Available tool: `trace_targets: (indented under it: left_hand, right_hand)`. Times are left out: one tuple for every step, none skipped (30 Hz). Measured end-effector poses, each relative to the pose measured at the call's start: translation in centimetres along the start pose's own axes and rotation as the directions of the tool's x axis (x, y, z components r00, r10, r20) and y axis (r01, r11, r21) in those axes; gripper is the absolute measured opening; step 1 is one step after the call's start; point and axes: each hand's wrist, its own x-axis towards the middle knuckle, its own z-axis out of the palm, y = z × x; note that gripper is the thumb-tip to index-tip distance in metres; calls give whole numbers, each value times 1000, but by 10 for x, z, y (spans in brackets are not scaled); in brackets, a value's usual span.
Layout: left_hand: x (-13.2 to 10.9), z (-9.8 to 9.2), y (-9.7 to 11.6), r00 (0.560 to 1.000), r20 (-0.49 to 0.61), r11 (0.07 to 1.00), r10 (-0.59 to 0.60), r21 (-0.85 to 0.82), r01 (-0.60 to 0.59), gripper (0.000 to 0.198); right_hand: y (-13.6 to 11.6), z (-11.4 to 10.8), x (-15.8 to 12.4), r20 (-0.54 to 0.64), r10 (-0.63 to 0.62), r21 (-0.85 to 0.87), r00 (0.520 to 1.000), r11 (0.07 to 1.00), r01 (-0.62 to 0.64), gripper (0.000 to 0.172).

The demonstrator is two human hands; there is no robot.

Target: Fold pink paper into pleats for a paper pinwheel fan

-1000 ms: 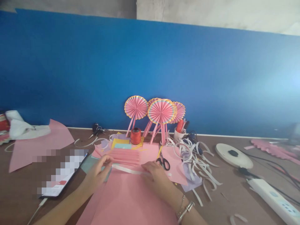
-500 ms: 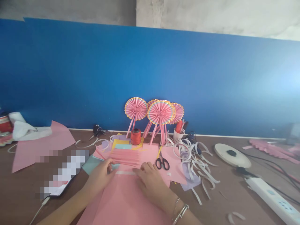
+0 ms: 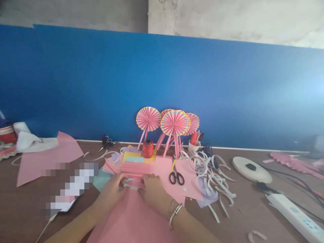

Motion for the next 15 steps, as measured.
trace_targets:
  left_hand:
    - [0, 1, -1, 1000, -10, 1000, 12, -9, -12, 21]
    - [1, 2, -2, 1000, -18, 999, 25, -19, -26, 23]
    - [1, 4, -3, 999, -26, 999, 39, -30, -40, 25]
    - [1, 5, -4, 998, -32, 998, 51, -40, -53, 26]
    - [2, 6, -5, 997, -39, 997, 63, -51, -64, 27]
    - [2, 7, -6, 996, -44, 995, 73, -63, -76, 28]
    - [2, 8, -7, 996, -48, 994, 81, -76, -84, 28]
    - [3, 9, -8, 995, -51, 992, 86, -93, -91, 28]
    - [3, 10, -8, 995, -55, 989, 89, -112, -94, 28]
    - [3, 10, -9, 994, -60, 986, 91, -135, -99, 28]
    - [3, 10, -9, 993, -69, 982, 93, -161, -103, 28]
    - [4, 11, -9, 993, -77, 976, 94, -189, -107, 27]
    - [4, 11, -9, 992, -84, 970, 95, -216, -111, 26]
    - [4, 11, -9, 991, -91, 963, 95, -244, -115, 25]
    - [4, 10, -8, 991, -95, 956, 94, -270, -117, 24]
  right_hand:
    - [-2, 2, 4, -2, 22, 22, 1000, 1000, -22, 22]
    - [-2, 4, 7, -3, 40, 39, 999, 998, -40, 21]
    - [-3, 7, 10, 1, 56, 47, 998, 997, -56, 20]
    - [-3, 9, 12, 7, 69, 48, 998, 996, -70, 18]
    - [-3, 11, 12, 10, 80, 45, 997, 996, -80, 16]
    - [-3, 13, 12, 5, 85, 45, 996, 995, -85, 15]
    - [-3, 14, 10, -6, 87, 48, 996, 995, -86, 15]
    - [-3, 14, 9, -16, 89, 56, 996, 995, -88, 15]
    - [-3, 13, 7, -22, 90, 70, 996, 994, -88, 14]
    - [-3, 12, 6, -22, 89, 94, 996, 992, -87, 13]
    - [-3, 11, 4, -15, 93, 124, 996, 988, -90, 12]
    - [-3, 9, 4, -5, 99, 161, 995, 982, -97, 12]
    - [-2, 7, 4, 7, 109, 202, 994, 973, -108, 13]
    - [-2, 6, 4, 17, 118, 248, 993, 962, -118, 16]
    - [-1, 6, 5, 27, 125, 296, 992, 947, -128, 21]
